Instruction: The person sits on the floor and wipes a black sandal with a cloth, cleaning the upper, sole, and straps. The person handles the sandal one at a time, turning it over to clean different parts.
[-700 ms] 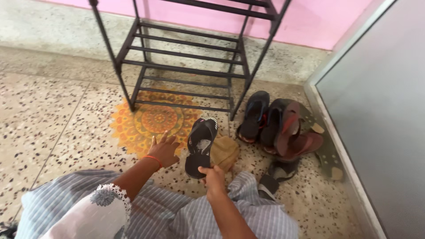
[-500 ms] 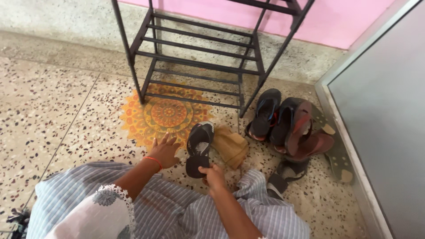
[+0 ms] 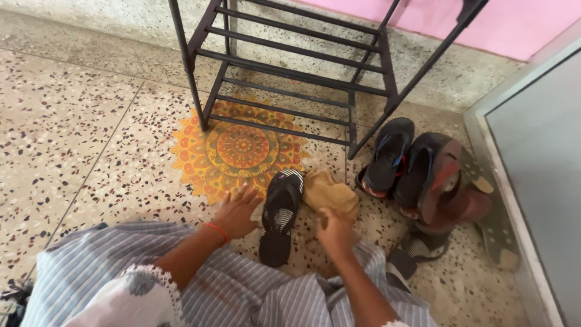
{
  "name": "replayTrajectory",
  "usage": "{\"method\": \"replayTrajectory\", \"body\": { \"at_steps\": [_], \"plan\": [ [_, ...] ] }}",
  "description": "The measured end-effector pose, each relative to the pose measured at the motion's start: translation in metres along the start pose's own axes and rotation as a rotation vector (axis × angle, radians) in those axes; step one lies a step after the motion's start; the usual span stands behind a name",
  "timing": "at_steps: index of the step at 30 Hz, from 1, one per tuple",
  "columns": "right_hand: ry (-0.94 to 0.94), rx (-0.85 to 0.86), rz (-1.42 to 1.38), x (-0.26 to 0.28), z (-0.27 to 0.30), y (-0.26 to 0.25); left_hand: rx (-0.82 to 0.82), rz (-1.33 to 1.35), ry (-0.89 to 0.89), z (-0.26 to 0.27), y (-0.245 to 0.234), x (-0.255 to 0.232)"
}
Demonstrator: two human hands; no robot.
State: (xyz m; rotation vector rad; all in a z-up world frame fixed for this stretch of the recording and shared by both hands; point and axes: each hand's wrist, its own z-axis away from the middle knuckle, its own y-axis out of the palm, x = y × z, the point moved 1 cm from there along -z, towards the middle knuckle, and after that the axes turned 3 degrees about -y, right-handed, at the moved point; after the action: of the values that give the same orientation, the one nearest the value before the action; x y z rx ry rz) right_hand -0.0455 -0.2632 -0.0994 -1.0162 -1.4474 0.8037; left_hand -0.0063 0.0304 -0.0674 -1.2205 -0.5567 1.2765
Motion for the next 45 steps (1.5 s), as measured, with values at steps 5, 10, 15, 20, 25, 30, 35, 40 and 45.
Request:
{"method": "replayTrajectory", "body": {
  "at_steps": [5,10,15,20,25,30,35,40,45],
  "plan": [
    [-0.171,-0.199,0.218,0.006,-0.031,-0.015,-0.007,-0.015,0.063,-0.019,0.003,-0.025],
    [-0.041,0.186,0.274,-0.001,-0.044,0.0,0.017,0.13,0.053,-0.025,0.011,-0.018],
    [0.151,0.162,0.032,-0.007,-0.046,-0.008,0.006,0.238,0.057,-0.026,0.018,-0.022],
    [-0.041,-0.125,0.102,0.028,-0.027,-0.037,-0.047,0.344,0.045,-0.027,0.02,-0.015],
    [-0.151,-0.309,0.141,0.061,-0.01,-0.066,-0.147,0.417,0.006,-0.033,0.031,-0.003],
    [-0.259,-0.488,-0.062,0.068,-0.013,-0.074,-0.399,0.604,-0.092,-0.046,0.041,0.009],
    [-0.265,-0.193,-0.222,0.079,-0.005,-0.048,-0.277,0.807,-0.229,-0.047,0.047,0.01],
    [-0.346,0.232,0.097,0.104,0.005,-0.016,-0.185,0.815,-0.234,-0.046,0.036,0.007],
    [-0.575,0.01,0.137,0.1,0.006,-0.001,-0.148,0.747,-0.225,-0.044,0.032,0.003]
  ]
}}
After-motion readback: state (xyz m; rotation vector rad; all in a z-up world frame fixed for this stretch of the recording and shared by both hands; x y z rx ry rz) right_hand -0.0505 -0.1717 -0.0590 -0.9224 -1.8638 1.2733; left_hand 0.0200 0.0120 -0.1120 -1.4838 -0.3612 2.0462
